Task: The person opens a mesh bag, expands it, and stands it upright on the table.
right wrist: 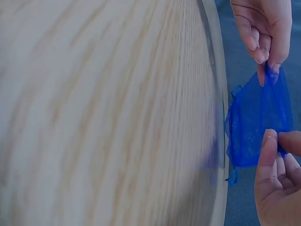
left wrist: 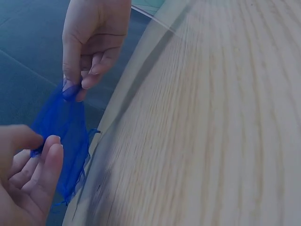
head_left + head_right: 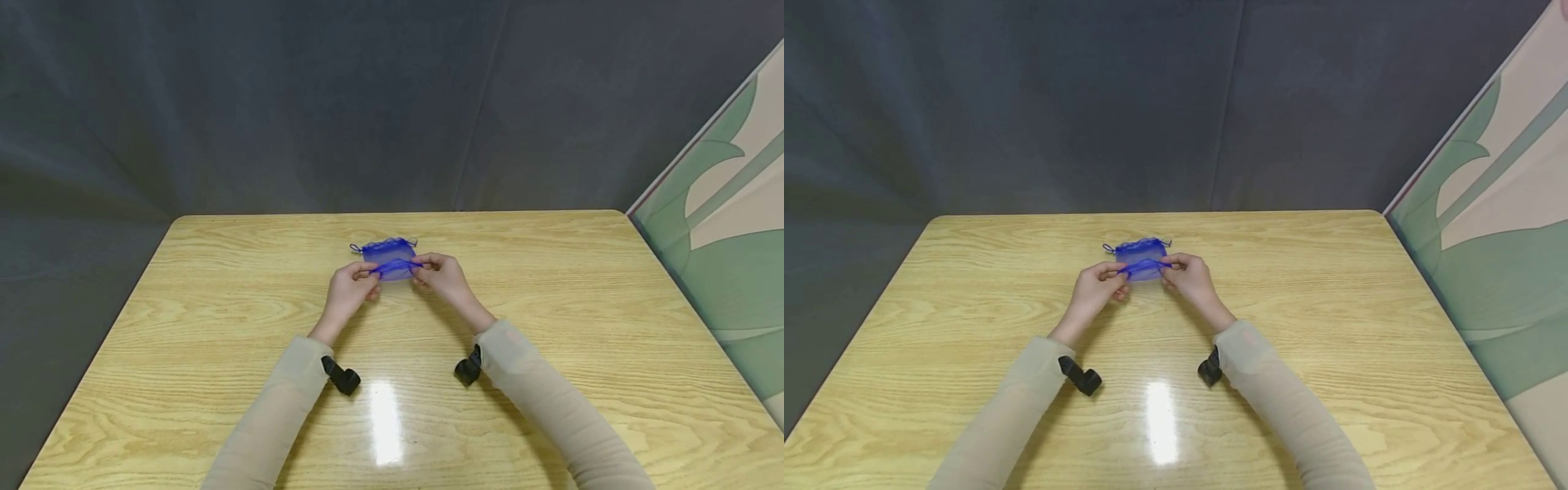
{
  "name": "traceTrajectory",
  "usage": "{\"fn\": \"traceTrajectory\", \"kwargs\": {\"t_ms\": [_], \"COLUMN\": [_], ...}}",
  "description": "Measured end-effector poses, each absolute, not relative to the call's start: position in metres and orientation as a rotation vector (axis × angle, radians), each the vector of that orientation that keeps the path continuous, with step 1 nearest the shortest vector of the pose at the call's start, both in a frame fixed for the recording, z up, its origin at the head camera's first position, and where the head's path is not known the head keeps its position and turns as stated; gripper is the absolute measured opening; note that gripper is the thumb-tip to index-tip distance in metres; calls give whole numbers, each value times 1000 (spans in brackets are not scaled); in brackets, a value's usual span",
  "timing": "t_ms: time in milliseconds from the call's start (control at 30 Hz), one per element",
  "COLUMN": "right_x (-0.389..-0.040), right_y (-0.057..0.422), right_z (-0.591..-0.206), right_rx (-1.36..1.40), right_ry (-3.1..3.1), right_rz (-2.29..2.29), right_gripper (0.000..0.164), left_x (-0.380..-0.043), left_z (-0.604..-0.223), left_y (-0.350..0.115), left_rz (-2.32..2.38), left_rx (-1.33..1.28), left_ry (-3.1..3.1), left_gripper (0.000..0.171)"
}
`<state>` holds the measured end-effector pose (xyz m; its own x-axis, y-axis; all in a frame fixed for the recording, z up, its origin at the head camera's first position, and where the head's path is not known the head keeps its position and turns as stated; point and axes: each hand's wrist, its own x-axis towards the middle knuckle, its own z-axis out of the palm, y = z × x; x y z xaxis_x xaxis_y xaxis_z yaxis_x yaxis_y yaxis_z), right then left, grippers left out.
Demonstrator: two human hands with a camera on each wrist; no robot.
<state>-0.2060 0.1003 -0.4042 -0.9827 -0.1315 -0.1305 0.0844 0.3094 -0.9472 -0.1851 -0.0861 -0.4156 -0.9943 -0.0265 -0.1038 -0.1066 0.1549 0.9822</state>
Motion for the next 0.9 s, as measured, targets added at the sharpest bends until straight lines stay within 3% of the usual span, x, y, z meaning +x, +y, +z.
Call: {"fn": "traceTrajectory", "kwargs": {"t_ms": [500, 767, 900], "right_x": [-201, -197, -195], "right_y": [93, 87, 86], "right_z": [-405, -402, -402], "right_rx": [-52, -57, -15], "right_ry": [2520, 2631, 2676], "right_rz": [-1702, -1647, -1578], "right_gripper": [13, 16, 17], "left_x": [-183, -180, -179], "left_z": [-417, -414, -413], "left_y": [-86, -84, -84], "left_rz": [1925, 1723, 1626], "left_rx": [-127, -119, -129], "left_ry": [2503, 2702, 2780], "left_gripper": [12, 7, 16]}}
